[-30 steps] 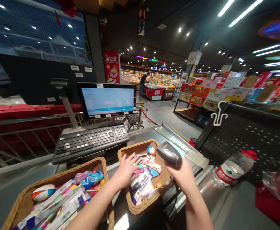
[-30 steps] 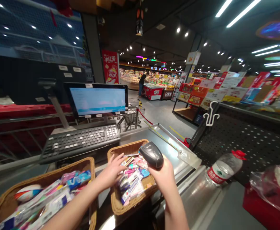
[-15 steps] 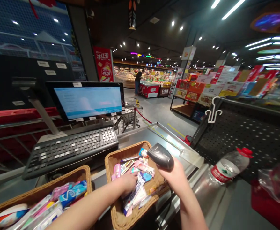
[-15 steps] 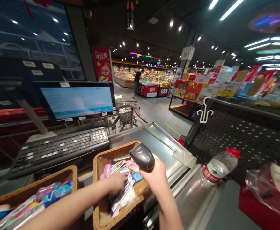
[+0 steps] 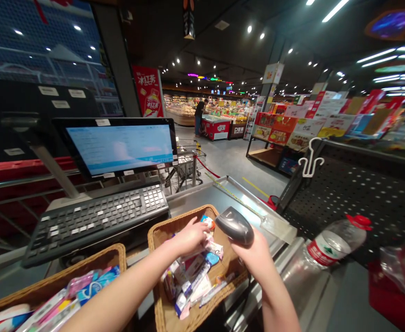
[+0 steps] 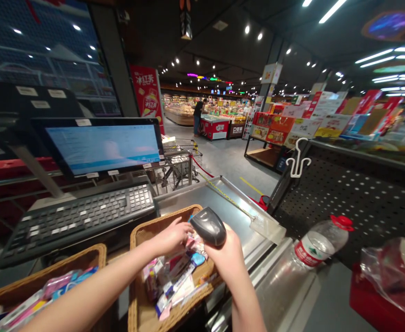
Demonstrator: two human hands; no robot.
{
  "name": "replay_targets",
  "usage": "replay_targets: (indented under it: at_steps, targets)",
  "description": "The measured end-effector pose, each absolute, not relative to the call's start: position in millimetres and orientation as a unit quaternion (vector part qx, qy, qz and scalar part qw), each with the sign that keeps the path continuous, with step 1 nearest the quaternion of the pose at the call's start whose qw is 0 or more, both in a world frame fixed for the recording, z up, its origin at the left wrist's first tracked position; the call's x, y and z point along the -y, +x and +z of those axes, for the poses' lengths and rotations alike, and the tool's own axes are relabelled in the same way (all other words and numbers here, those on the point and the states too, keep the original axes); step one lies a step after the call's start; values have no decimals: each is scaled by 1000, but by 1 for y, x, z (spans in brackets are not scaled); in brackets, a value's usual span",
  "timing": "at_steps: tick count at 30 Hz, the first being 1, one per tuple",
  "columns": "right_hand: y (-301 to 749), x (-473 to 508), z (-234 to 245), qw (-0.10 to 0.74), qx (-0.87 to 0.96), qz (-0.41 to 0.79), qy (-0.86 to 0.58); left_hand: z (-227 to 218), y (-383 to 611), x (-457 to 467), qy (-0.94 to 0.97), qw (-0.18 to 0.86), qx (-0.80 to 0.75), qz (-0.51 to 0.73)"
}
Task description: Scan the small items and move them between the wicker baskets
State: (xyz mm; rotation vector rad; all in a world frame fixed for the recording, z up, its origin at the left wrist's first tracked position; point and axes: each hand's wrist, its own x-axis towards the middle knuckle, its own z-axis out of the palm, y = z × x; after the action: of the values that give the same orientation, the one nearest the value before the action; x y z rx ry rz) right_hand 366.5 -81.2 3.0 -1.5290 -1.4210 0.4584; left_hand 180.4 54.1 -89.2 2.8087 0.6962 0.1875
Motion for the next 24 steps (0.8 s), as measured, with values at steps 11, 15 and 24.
replay_targets:
  at_steps: [11, 15, 24]
  targets:
    - [365, 84, 3, 466, 573, 181, -649, -80, 126, -73, 922, 81, -371, 75]
    - [358, 82, 4, 466, 582, 177, -643, -101, 122, -63, 911, 65, -405, 45]
    - [352, 83, 7, 488, 587, 186, -619, -129, 146, -63, 896, 70, -439, 5]
